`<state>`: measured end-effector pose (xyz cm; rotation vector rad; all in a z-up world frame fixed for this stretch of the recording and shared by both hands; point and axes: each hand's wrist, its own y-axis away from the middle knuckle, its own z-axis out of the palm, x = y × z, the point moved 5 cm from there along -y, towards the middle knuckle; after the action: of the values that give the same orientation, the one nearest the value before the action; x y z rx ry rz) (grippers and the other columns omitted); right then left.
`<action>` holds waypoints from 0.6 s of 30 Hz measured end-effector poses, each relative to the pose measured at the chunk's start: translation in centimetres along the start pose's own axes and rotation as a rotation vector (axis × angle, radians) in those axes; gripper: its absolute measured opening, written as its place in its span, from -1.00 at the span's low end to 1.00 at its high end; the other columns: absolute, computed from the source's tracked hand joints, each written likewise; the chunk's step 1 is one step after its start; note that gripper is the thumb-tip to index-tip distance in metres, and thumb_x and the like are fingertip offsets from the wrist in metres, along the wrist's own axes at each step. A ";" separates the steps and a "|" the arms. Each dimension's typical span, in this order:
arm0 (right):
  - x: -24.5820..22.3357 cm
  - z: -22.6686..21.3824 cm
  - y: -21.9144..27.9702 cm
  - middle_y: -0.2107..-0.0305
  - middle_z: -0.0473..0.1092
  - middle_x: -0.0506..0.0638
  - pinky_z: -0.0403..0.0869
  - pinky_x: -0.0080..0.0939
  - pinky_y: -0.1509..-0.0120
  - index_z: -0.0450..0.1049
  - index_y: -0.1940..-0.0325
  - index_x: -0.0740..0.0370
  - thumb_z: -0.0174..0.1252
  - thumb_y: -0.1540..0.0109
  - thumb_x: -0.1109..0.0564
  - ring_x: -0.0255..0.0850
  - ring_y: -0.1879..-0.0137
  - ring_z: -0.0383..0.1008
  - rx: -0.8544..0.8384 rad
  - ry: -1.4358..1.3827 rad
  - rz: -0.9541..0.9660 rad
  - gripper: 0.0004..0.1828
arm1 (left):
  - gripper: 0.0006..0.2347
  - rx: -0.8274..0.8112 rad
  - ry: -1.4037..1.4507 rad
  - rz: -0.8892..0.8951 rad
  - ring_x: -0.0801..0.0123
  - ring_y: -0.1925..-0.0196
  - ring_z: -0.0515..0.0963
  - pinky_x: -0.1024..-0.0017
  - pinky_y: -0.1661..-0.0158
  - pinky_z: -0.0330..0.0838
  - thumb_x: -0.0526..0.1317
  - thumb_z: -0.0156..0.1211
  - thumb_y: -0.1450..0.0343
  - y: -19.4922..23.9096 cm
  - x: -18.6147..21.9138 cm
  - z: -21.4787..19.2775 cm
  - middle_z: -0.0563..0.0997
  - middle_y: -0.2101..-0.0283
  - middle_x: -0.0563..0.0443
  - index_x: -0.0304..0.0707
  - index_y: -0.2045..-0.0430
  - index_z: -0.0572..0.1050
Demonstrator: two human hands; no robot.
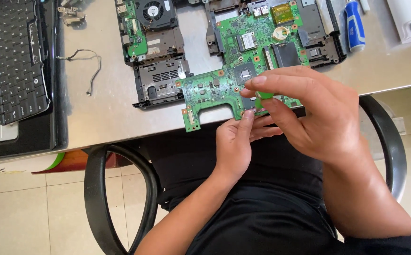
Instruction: The person cleans a laptop motherboard with a handheld air blower, then uses a green-handled screwdriver to remove the CPU. They place the CPU on the table, flip the motherboard, and continue cleaning it with the air blower before positioning it back into the laptop chassis.
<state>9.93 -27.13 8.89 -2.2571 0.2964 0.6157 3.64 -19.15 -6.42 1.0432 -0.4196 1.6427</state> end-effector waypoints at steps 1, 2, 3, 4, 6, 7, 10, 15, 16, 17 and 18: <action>-0.1 0.0 -0.1 0.03 0.56 0.22 0.58 -0.05 -0.25 0.44 -0.14 0.41 0.12 -0.42 0.46 0.09 -0.12 0.64 0.000 0.002 0.000 -0.79 | -0.60 -0.002 0.000 0.000 -0.12 0.19 0.74 0.15 0.06 0.69 -0.10 -0.08 -0.58 0.0 0.0 0.0 0.68 0.12 -0.42 -0.63 0.12 0.55; -0.1 0.0 -0.2 0.05 0.56 0.24 0.60 -0.04 -0.24 0.43 -0.12 0.43 0.12 -0.42 0.46 0.09 -0.10 0.66 0.019 -0.014 0.003 -0.81 | -0.60 -0.004 0.005 0.002 -0.12 0.21 0.74 0.16 0.08 0.69 -0.10 -0.08 -0.59 0.0 0.0 0.0 0.68 0.13 -0.42 -0.64 0.15 0.55; -0.1 0.0 -0.3 0.07 0.56 0.26 0.61 -0.04 -0.23 0.43 -0.11 0.44 0.12 -0.42 0.46 0.09 -0.08 0.67 0.037 -0.029 0.006 -0.82 | -0.60 -0.007 0.010 0.005 -0.12 0.23 0.74 0.18 0.10 0.69 -0.11 -0.07 -0.59 0.0 0.0 0.0 0.68 0.13 -0.43 -0.65 0.18 0.54; 0.1 0.1 -0.1 0.07 0.56 0.26 0.61 -0.04 -0.23 0.43 -0.11 0.44 0.12 -0.42 0.46 0.09 -0.08 0.67 0.037 -0.028 0.005 -0.82 | -0.60 -0.008 0.010 0.005 -0.12 0.23 0.74 0.18 0.10 0.69 -0.11 -0.07 -0.59 0.1 0.3 0.0 0.68 0.13 -0.43 -0.65 0.18 0.54; 0.9 -0.3 0.5 0.03 0.50 0.44 0.63 -0.04 -0.18 0.44 -0.13 0.50 0.30 -0.43 0.48 0.12 -0.05 0.65 0.152 0.040 0.050 -0.77 | -0.58 -0.025 -0.031 0.000 -0.11 0.22 0.74 0.17 0.08 0.68 -0.09 -0.13 -0.59 0.2 0.8 0.2 0.68 0.13 -0.39 -0.65 0.06 0.51; 1.0 -0.4 0.7 0.03 0.50 0.44 0.63 -0.04 -0.18 0.44 -0.13 0.50 0.30 -0.43 0.48 0.12 -0.05 0.65 0.152 0.042 0.049 -0.77 | -0.58 -0.028 -0.030 0.001 -0.11 0.22 0.74 0.17 0.08 0.68 -0.09 -0.13 -0.59 0.2 0.7 0.2 0.68 0.13 -0.39 -0.65 0.06 0.51; 1.5 -0.7 1.2 0.02 0.48 0.45 0.64 -0.08 -0.07 0.44 -0.12 0.56 0.40 -0.40 0.53 0.13 -0.05 0.60 0.185 0.074 0.081 -0.70 | -0.58 -0.038 -0.028 -0.009 -0.13 0.21 0.74 0.18 0.09 0.67 -0.10 -0.13 -0.59 0.1 0.6 0.0 0.67 0.11 -0.43 -0.65 0.02 0.49; 1.7 -0.7 1.5 0.03 0.48 0.46 0.66 -0.07 -0.03 0.43 -0.13 0.56 0.39 -0.41 0.52 0.17 -0.06 0.62 0.206 0.096 0.036 -0.71 | -0.58 -0.041 -0.035 -0.010 -0.12 0.22 0.74 0.18 0.09 0.68 -0.09 -0.12 -0.58 0.1 0.7 0.0 0.68 0.13 -0.43 -0.64 0.02 0.49; 1.7 -0.8 1.4 0.03 0.48 0.46 0.66 -0.07 -0.03 0.43 -0.13 0.56 0.39 -0.41 0.52 0.17 -0.06 0.62 0.206 0.096 0.037 -0.71 | -0.58 -0.042 -0.035 -0.011 -0.12 0.22 0.74 0.18 0.09 0.68 -0.09 -0.12 -0.58 0.0 0.6 0.0 0.68 0.13 -0.43 -0.64 0.02 0.49; 1.6 -0.8 1.4 0.04 0.50 0.43 0.62 -0.03 -0.10 0.46 -0.12 0.53 0.43 -0.40 0.49 0.16 -0.06 0.61 0.193 0.126 0.023 -0.70 | -0.59 -0.042 -0.026 -0.013 -0.13 0.22 0.74 0.18 0.09 0.68 -0.09 -0.12 -0.59 0.0 0.4 -0.1 0.68 0.12 -0.43 -0.64 0.03 0.50; 1.6 -0.8 1.3 0.06 0.53 0.41 0.58 0.02 -0.16 0.49 -0.12 0.50 0.47 -0.40 0.46 0.16 -0.05 0.60 0.181 0.157 0.009 -0.70 | -0.59 -0.042 -0.018 -0.015 -0.15 0.22 0.74 0.17 0.09 0.68 -0.09 -0.12 -0.59 0.0 0.2 -0.1 0.68 0.12 -0.44 -0.63 0.04 0.51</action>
<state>11.05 -28.63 7.71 -2.1334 0.4232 0.3998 3.60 -18.89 -6.31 1.0284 -0.4555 1.6060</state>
